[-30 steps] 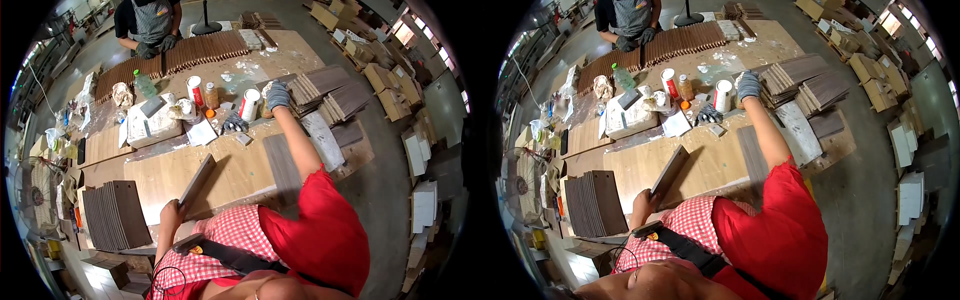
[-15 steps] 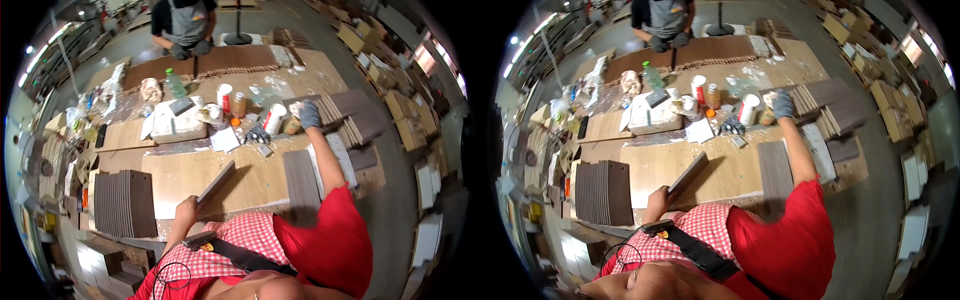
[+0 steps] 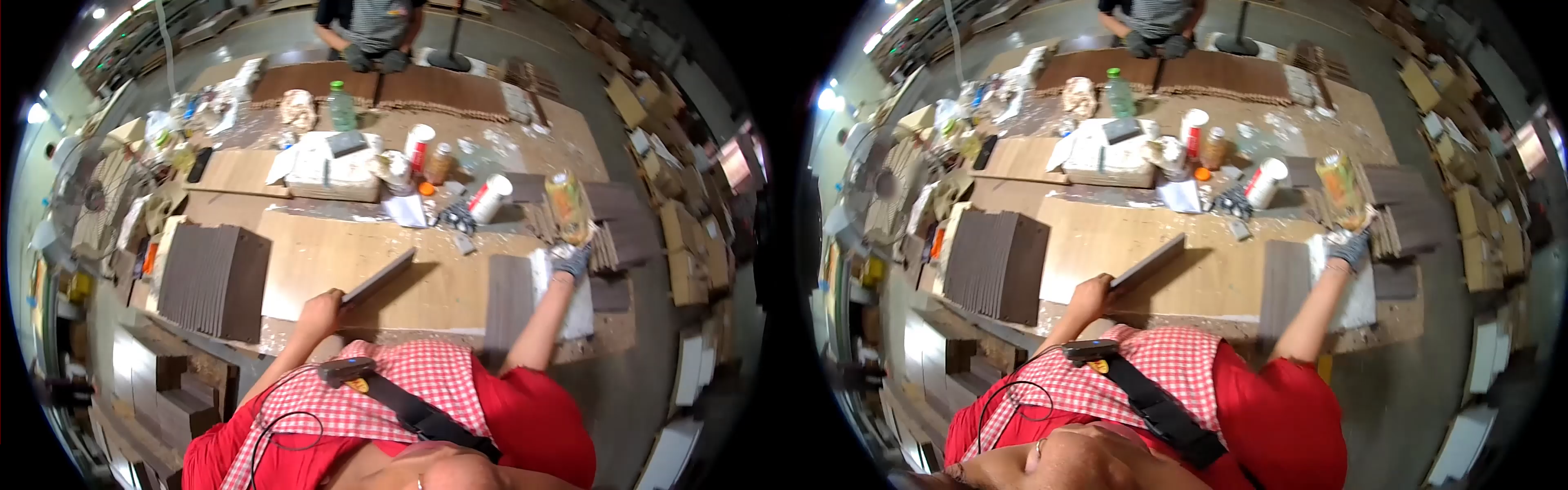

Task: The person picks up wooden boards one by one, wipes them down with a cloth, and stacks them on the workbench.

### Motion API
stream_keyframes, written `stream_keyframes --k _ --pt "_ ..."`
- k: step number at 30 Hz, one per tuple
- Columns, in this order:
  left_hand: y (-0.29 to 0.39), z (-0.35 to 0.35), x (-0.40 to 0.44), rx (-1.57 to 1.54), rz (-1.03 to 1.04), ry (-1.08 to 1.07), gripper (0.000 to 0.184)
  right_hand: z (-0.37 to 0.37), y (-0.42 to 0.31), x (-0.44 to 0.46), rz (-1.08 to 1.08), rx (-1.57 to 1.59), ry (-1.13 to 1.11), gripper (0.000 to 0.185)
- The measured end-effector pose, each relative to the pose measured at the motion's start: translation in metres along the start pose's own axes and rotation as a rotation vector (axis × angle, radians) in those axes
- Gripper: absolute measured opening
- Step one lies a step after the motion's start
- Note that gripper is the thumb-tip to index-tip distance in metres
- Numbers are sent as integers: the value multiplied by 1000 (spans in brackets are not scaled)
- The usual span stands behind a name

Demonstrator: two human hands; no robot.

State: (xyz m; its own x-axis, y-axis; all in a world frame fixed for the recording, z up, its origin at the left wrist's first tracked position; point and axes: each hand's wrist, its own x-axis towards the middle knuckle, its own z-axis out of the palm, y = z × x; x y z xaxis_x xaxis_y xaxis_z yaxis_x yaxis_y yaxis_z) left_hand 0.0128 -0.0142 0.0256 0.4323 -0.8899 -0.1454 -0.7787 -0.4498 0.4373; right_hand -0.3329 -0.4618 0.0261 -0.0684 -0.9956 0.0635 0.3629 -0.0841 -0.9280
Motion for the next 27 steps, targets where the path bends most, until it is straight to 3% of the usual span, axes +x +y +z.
stream_keyframes --k 2,4,5,6,8,9,12,13,15,17,18,21,24,25,26,27 --pt "-1 1 0 10 4 2 29 7 -6 -7 -33 74 47 28" --pt "4 -2 0 18 3 -9 28 11 -33 -8 -213 -18 122 28" --pt "4 0 1 23 25 -22 28 39 -72 -35 -337 -342 268 29" --pt "3 1 0 19 22 -12 27 32 -72 -16 -435 -147 10 29" --pt "4 -1 -1 6 26 2 26 31 -78 15 -788 -855 -258 27" --pt "5 -1 0 8 37 -9 26 55 -68 9 -971 -1066 -99 25" --pt "7 -1 0 45 16 -28 24 86 -25 23 -632 -1325 -213 27" --pt "7 -1 0 40 26 -11 24 92 -23 16 -539 -1265 -268 25" --pt "6 1 0 33 42 35 24 75 29 48 -650 -1369 -186 26" --pt "9 -1 0 27 25 32 24 86 27 32 -713 -1294 -187 23" --pt "7 0 -2 18 29 44 24 94 25 29 -584 -1440 -198 21" --pt "8 -2 1 1 -13 13 25 89 47 50 -655 -1466 -227 29" --pt "1 2 -4 -69 47 87 26 90 45 57 -559 -1582 -240 35" --pt "1 -2 -9 -62 19 80 26 85 47 63 -606 -1599 -270 34" --pt "2 -10 -13 -126 -43 45 25 81 48 67 -517 -1587 -311 32" --pt "-3 -16 -20 -190 -103 18 24 74 50 72 -607 -1530 -367 31"
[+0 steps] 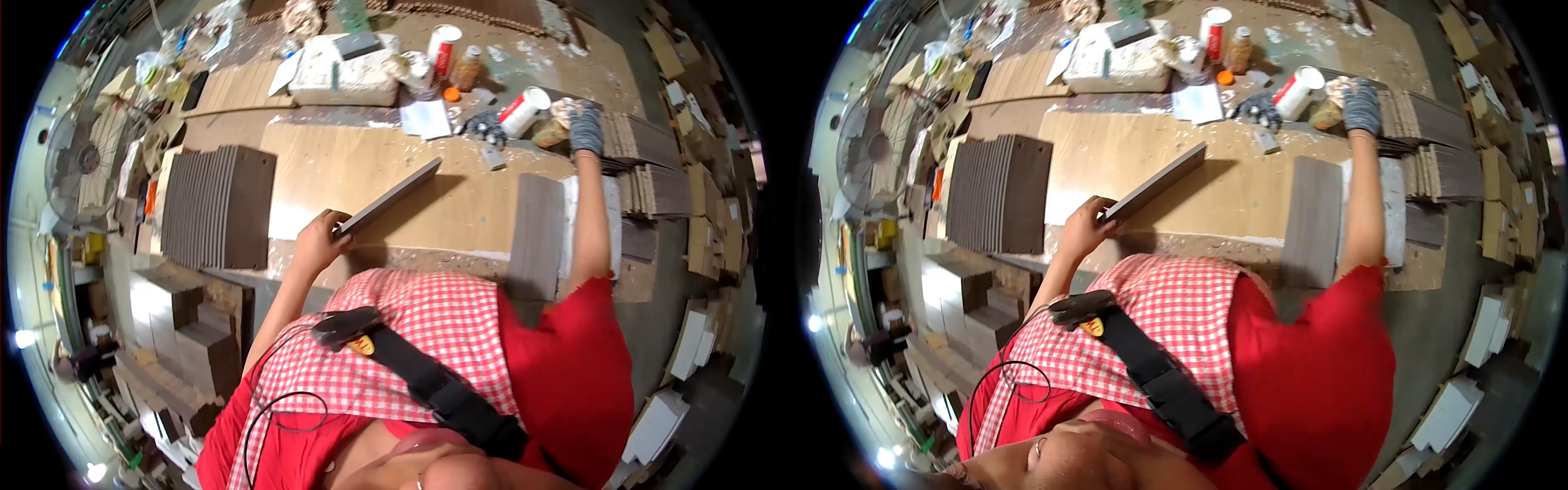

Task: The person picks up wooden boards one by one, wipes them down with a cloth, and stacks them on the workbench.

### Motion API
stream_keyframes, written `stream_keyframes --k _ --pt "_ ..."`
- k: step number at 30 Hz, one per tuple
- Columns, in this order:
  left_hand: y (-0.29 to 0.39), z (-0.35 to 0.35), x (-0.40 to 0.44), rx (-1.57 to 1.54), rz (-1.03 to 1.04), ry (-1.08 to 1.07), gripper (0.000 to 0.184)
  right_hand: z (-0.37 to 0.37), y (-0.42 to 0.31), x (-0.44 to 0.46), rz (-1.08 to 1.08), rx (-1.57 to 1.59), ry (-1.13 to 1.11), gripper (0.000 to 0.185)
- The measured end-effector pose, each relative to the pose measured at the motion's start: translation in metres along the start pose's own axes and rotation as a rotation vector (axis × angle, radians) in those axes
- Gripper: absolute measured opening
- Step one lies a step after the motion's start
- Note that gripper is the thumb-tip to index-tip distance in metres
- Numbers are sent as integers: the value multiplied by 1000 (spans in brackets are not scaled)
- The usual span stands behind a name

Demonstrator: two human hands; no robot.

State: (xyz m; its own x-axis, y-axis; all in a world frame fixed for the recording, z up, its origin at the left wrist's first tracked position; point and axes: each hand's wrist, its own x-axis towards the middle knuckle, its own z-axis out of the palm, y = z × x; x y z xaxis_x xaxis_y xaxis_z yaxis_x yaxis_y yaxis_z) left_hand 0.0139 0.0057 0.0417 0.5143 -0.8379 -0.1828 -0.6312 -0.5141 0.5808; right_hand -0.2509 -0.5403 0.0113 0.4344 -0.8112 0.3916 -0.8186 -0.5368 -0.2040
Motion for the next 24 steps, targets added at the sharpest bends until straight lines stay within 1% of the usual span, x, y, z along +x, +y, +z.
stream_keyframes --k 1,2,3,4,5,6,7,8,9,10,11,12,13,14,15,16,17,18,20,21,22,23,24 --pt "-13 -2 -6 -21 -37 -8 22 -3 2 3 36 29 -58 33" --pt "-34 4 -14 -15 -57 -3 22 -15 -6 4 16 30 4 36" --pt "-61 15 -21 -219 -34 25 20 -20 -5 7 19 22 13 38" --pt "-68 16 -26 -424 -5 55 19 -40 -25 1 62 -25 55 36" --pt "-74 19 -31 -572 -6 62 18 -43 -25 2 52 6 114 35" --pt "-75 24 -34 -568 -14 69 18 -43 -24 5 45 40 170 34" --pt "-79 32 -36 -613 -42 97 17 -53 -40 1 41 47 172 34" --pt "-82 39 -37 -657 -64 122 16 -62 -57 -5 -4 244 142 33" --pt "-72 39 -38 -654 -44 202 12 -69 -73 -13 -48 437 112 31" --pt "-72 42 -37 -654 -36 198 12 -54 -81 -16 -142 753 32 25" --pt "-73 46 -36 -688 7 307 10 -43 -92 -28 -56 746 -139 23" --pt "-72 50 -34 -724 49 414 8 -55 -139 -56 -268 680 -29 25" --pt "-53 39 -30 -722 147 500 6 -77 -185 -78 34 1427 -569 28" --pt "-40 29 -29 -755 162 532 7 -66 -218 -100 -244 1583 -608 26" --pt "-24 16 -28 -731 191 566 6 17 -223 -108 -111 1597 -773 26" --pt "-9 5 -27 -705 222 598 6 -30 -274 -138 -84 1807 -860 25" --pt "-5 -5 -22 -617 242 581 6 -26 -308 -153 40 2020 -1055 24" --pt "2 -13 -20 -572 300 584 8 -57 -338 -179 -426 1573 -510 24" --pt "25 -31 -23 -460 369 547 9 -101 -383 -218 -143 1844 -736 25" --pt "13 -20 -22 -455 387 666 10 -104 -395 -230 -425 1367 -433 25" --pt "3 -17 -23 -725 263 489 10 -104 -400 -236 -641 856 -151 25" --pt "-2 -10 -27 -685 262 520 9 -104 -397 -237 -661 882 -118 25" --pt "9 -17 -16 -641 235 546 9 -91 -396 -225 -674 920 -108 25"
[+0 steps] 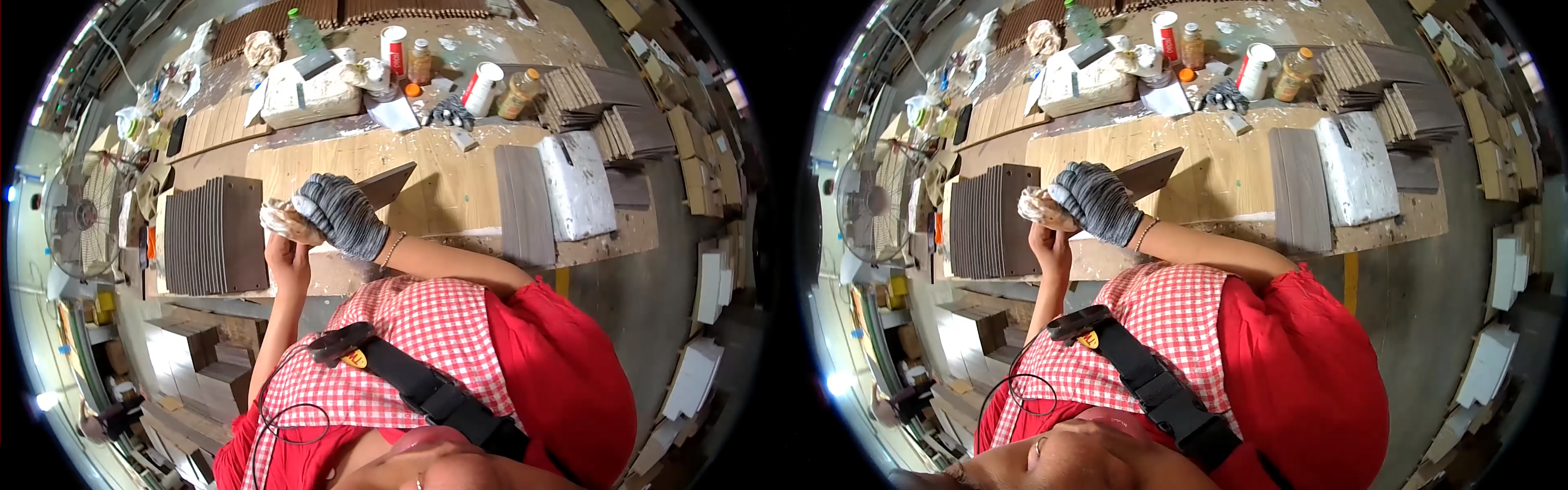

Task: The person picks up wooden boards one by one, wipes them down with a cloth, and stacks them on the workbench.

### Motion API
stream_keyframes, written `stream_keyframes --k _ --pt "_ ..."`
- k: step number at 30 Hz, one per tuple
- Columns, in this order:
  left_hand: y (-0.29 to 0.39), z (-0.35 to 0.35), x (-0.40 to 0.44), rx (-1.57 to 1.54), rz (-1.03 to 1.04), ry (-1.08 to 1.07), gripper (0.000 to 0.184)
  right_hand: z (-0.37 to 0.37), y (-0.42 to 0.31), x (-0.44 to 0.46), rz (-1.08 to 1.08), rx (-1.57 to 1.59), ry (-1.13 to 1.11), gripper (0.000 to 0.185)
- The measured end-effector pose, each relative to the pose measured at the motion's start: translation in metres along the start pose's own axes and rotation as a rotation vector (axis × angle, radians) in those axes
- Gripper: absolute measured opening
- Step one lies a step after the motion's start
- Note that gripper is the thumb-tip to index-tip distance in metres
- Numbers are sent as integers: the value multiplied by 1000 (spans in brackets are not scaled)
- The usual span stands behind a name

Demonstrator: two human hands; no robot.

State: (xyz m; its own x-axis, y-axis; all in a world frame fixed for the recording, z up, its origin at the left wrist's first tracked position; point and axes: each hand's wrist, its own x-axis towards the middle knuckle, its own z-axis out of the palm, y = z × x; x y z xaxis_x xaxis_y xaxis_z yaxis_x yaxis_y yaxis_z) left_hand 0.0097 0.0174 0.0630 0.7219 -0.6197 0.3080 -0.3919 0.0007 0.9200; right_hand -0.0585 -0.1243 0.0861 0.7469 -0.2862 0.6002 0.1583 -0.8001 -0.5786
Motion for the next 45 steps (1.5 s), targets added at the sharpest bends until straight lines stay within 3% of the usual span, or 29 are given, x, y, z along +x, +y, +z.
stream_keyframes --k 6,7,8,10,11,12,14,17,18,20,21,22,23,26,27,28,29,30,31,32,33,34,35,36,38,40,43,44,45 --pt "13 -5 -2 279 167 -62 8 -11 69 -44 247 -4 197 17" --pt "9 -5 -3 200 98 -68 8 -19 80 -49 747 787 -8 17" --pt "7 -4 -2 121 28 -77 9 -12 94 -55 403 120 110 15" --pt "13 -1 2 95 -56 -93 12 -8 64 -38 503 371 51 12" --pt "6 -5 3 124 -65 -108 11 -13 42 -27 435 968 70 16" --pt "-3 -7 3 150 -78 -118 11 31 55 -30 188 404 0 24" --pt "-7 -9 -2 109 -60 -123 13 10 7 -15 135 33 47 29" --pt "1 -9 -5 207 -35 -159 14 3 17 -24 41 -5 27 23" --pt "1 -9 -7 245 -22 -154 13 6 25 -32 54 4 233 17" --pt "-4 -13 -11 216 -40 -123 12 4 73 -55 276 -50 105 14" --pt "-10 -15 -14 210 -41 -114 11 -1 95 -65 274 -112 141 12" --pt "-14 -19 -17 205 -45 -108 10 -23 102 -68 748 682 -104 10" --pt "-14 -19 -18 184 -44 -117 9 -32 105 -69 249 21 128 8" --pt "-19 -21 -15 238 -41 -96 11 -31 137 -77 262 -72 134 10" --pt "-22 -20 -14 236 -29 -82 11 -31 152 -80 376 -76 106 12" --pt "-25 -20 -15 106 -70 -24 11 -23 178 -91 490 -78 79 15" --pt "-27 -20 -16 -22 -109 31 12 -7 222 -114 477 -352 101 18" --pt "-32 -19 -17 -113 -168 77 17 -20 218 -116 418 -429 98 17" --pt "-34 -18 -16 -141 -228 120 20 -30 204 -108 701 -155 247 16" --pt "-35 -19 -20 -165 -301 166 23 -37 207 -101 726 88 319 15" --pt "-27 -17 -23 -91 -374 174 29 -34 204 -93 656 533 568 15" --pt "-64 -22 -32 -201 -474 216 36 -36 197 -87 569 970 819 16" --pt "-58 -16 -31 -336 -596 226 39 -43 165 -70 569 369 743 16" --pt "-50 -7 -27 -477 -710 229 42 -37 164 -66 666 661 755 14" --pt "-54 4 -26 -550 -743 182 44 -23 143 -60 702 1297 627 19" --pt "-65 17 -24 -671 -757 174 41 6 104 -57 552 886 262 28" --pt "-92 25 -23 -787 -743 135 36 45 34 -69 136 -326 -260 41" --pt "-110 27 -23 -891 -725 105 34 52 21 -76 68 -471 -369 46" --pt "-79 33 -14 -1079 -852 109 31 43 15 -76 33 -439 -422 49"
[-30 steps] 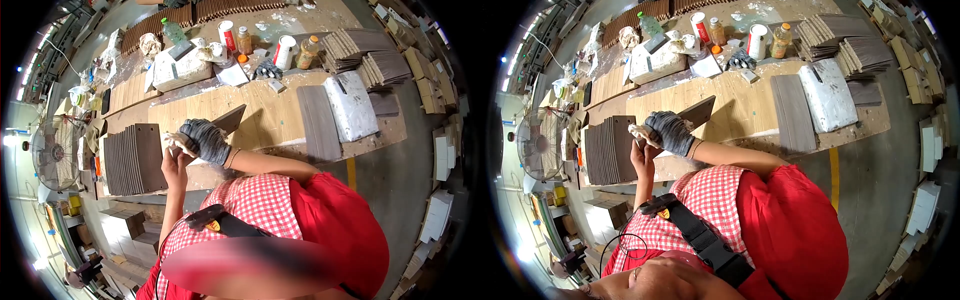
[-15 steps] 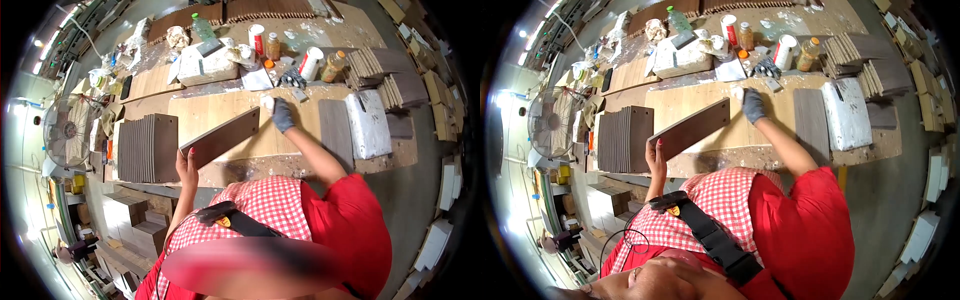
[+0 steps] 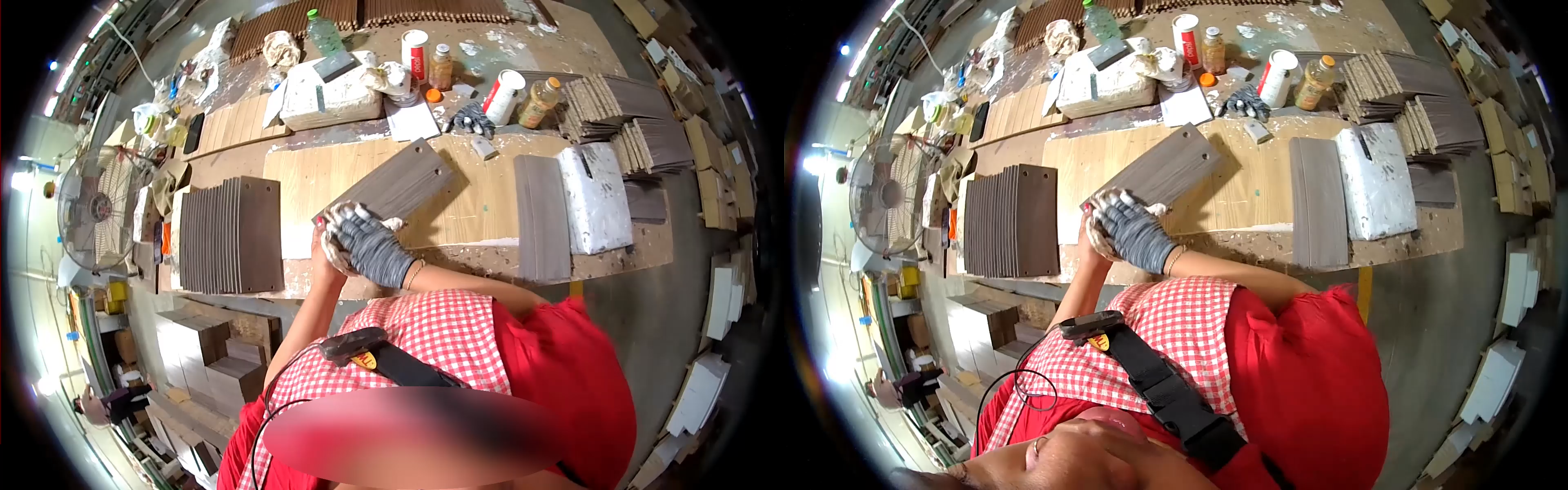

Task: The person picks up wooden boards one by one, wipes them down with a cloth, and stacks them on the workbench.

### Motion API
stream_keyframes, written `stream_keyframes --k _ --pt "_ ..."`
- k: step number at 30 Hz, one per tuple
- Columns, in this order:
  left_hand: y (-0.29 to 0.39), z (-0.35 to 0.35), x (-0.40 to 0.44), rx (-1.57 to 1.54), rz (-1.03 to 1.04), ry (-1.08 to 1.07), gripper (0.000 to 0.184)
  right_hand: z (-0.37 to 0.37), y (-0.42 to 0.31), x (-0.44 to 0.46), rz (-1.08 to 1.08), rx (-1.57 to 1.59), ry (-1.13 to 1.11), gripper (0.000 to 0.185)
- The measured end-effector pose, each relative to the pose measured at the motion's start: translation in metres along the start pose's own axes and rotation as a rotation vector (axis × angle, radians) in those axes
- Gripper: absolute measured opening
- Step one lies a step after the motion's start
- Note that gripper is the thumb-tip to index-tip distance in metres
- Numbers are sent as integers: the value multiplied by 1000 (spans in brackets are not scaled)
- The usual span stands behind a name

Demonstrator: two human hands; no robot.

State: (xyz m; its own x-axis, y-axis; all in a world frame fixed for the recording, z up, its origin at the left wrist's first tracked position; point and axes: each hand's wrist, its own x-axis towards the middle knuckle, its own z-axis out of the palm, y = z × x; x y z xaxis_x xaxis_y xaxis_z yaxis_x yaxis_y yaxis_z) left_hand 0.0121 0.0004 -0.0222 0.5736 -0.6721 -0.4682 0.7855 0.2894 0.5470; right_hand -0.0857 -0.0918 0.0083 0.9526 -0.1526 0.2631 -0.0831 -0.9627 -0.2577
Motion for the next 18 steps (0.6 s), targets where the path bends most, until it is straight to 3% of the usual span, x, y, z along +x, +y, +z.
stream_keyframes --k 1,2,3,4,6,7,8,11,15,18 --pt "2 11 -6 -7 50 -54 32 -10 1 -3 -54 24 -42 53" --pt "2 2 -5 85 52 -37 33 -8 11 -7 -49 118 101 53" --pt "2 -8 -6 171 59 -11 34 -1 29 -13 -26 85 44 50" --pt "6 12 -15 144 125 -52 37 8 51 -14 34 -150 108 44" --pt "11 12 -16 208 180 52 39 -56 87 -6 366 910 -2 43" --pt "13 9 -18 212 178 70 39 -30 117 -7 626 1194 224 37" --pt "13 8 -20 210 184 80 39 12 159 -12 477 1032 263 38" --pt "12 16 -18 142 113 158 39 15 158 -2 184 649 363 48" --pt "14 25 -11 105 126 75 41 6 42 -5 12 222 109 53" --pt "15 9 -2 26 25 -67 43 19 11 -16 -63 14 43 59"
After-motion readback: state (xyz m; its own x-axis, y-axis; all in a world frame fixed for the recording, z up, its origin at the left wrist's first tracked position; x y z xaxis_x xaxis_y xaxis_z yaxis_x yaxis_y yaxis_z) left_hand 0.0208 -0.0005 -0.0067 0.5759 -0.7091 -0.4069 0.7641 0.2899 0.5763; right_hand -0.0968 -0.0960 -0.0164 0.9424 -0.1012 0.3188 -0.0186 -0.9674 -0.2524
